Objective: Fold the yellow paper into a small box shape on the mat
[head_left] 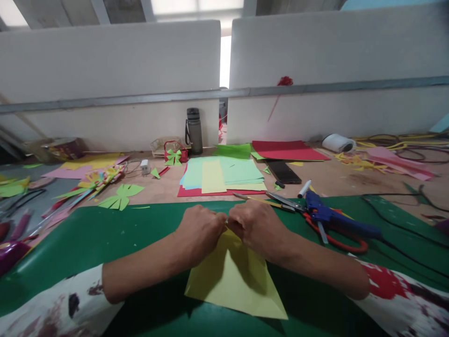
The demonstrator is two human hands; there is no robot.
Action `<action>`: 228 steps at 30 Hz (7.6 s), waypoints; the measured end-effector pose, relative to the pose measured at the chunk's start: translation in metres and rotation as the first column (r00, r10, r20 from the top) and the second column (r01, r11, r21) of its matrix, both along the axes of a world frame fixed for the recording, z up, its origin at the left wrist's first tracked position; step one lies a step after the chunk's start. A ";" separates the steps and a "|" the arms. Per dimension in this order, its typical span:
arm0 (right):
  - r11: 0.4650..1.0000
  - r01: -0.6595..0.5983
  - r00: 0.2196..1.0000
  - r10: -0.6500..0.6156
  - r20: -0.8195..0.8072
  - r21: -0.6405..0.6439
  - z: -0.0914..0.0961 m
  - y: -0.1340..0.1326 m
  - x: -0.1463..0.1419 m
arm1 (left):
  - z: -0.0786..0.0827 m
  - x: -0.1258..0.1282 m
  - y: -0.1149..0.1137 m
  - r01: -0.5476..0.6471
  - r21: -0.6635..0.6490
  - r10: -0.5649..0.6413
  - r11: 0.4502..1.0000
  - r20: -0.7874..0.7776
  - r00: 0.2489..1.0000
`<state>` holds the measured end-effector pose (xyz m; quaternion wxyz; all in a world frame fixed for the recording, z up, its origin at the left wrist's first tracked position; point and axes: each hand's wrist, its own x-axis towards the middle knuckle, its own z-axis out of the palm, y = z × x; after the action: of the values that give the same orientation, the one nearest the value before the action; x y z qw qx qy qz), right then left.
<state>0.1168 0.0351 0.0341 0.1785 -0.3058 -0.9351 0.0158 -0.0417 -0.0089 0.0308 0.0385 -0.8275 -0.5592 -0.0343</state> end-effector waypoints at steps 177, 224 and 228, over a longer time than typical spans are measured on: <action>0.728 0.032 0.998 0.008 -0.055 0.684 0.000 -0.043 0.023 | -0.021 0.014 0.002 0.148 0.431 -0.282 0.890 0.264 0.922; 0.895 0.065 0.989 0.002 0.151 -0.442 0.016 0.001 0.013 | -0.006 -0.010 0.015 0.183 -0.335 0.006 0.924 0.490 0.872; 0.781 0.097 0.995 -0.083 0.051 -0.617 0.005 0.013 0.017 | 0.009 -0.007 -0.006 0.085 -0.047 -0.077 0.995 0.148 0.986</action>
<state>0.1336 0.0479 0.0395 0.0592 -0.3916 -0.8646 0.3093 -0.0491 -0.0146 0.0396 -0.0259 -0.8456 -0.5269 -0.0815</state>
